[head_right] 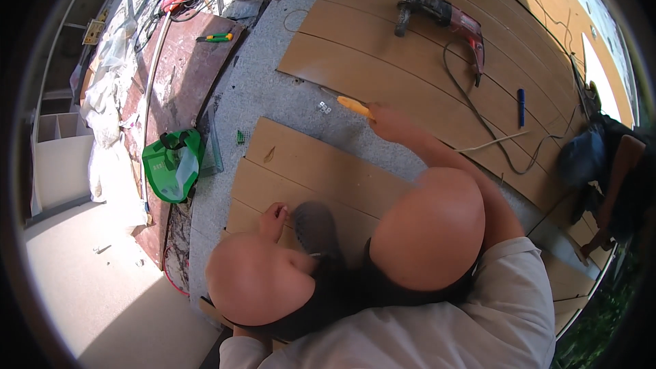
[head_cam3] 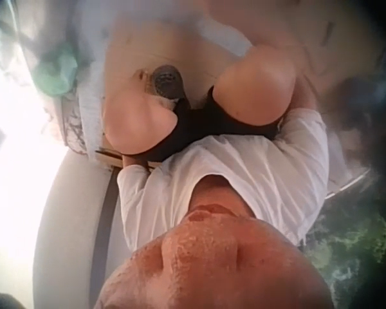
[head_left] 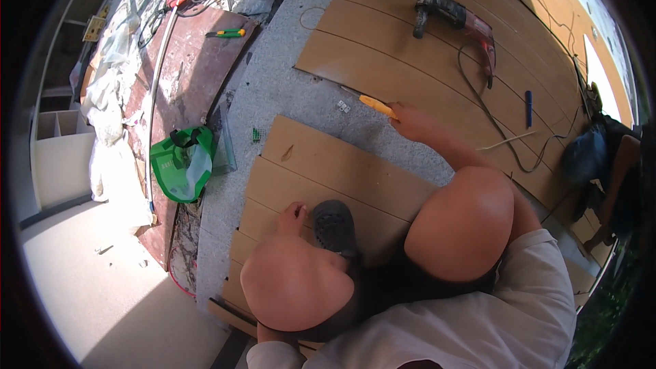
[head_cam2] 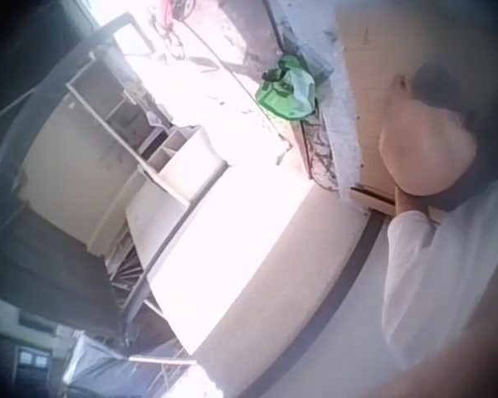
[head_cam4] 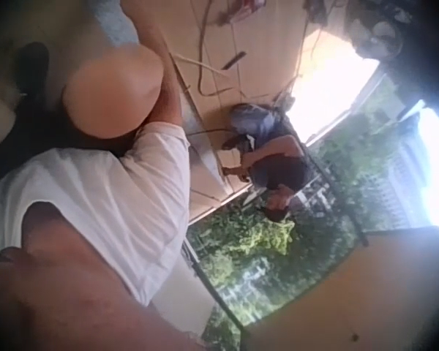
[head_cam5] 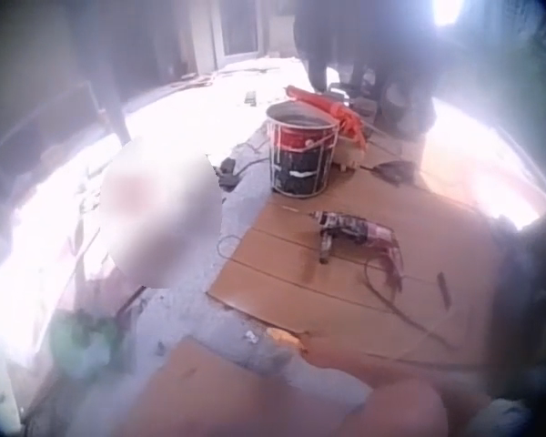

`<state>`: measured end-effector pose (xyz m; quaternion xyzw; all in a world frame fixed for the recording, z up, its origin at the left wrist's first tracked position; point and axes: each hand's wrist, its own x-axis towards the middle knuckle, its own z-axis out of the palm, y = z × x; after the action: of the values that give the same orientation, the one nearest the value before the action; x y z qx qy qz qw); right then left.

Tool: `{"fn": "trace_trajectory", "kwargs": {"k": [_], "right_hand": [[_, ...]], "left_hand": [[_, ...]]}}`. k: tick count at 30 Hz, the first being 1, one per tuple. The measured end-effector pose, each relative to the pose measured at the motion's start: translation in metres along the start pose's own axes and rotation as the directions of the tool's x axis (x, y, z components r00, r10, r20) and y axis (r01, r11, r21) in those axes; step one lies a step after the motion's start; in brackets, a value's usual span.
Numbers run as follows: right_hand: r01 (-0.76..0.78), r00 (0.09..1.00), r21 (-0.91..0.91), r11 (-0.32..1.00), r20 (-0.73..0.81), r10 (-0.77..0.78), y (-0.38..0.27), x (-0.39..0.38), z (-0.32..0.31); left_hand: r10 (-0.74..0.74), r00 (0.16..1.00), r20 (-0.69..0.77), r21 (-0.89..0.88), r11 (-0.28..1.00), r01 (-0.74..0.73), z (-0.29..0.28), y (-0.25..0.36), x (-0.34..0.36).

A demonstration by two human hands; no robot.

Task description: The person installs decking boards by drilling, positioning metal clips between the planks, hammering the boards into place with a hammer and chisel, and fastening components using a power drill.

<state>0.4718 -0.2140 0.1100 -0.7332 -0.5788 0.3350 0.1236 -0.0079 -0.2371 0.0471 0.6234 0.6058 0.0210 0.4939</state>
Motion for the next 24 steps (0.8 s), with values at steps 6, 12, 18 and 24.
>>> {"fn": "trace_trajectory", "kwargs": {"k": [6,12,18,24], "right_hand": [[-0.065,0.998,-0.06,0.996,-0.004,0.065,-0.014,0.007,0.01],[-0.016,0.998,-0.064,0.998,-0.059,0.012,-0.01,0.019,0.029],[-0.017,0.999,-0.024,1.0,-0.036,0.016,-0.018,0.032,0.04],[-0.03,0.997,0.036,0.999,-0.074,0.032,-0.022,0.04,0.046]], "left_hand": [[-0.01,0.999,0.047,-0.069,0.998,0.013,-0.004,-0.016,-0.004],[-0.034,0.999,0.035,-0.05,0.998,0.036,-0.001,-0.007,-0.005],[-0.022,1.0,0.018,-0.077,0.997,0.023,0.001,-0.013,-0.005],[-0.094,0.995,0.02,-0.138,0.986,0.096,0.004,-0.015,0.0]]}}
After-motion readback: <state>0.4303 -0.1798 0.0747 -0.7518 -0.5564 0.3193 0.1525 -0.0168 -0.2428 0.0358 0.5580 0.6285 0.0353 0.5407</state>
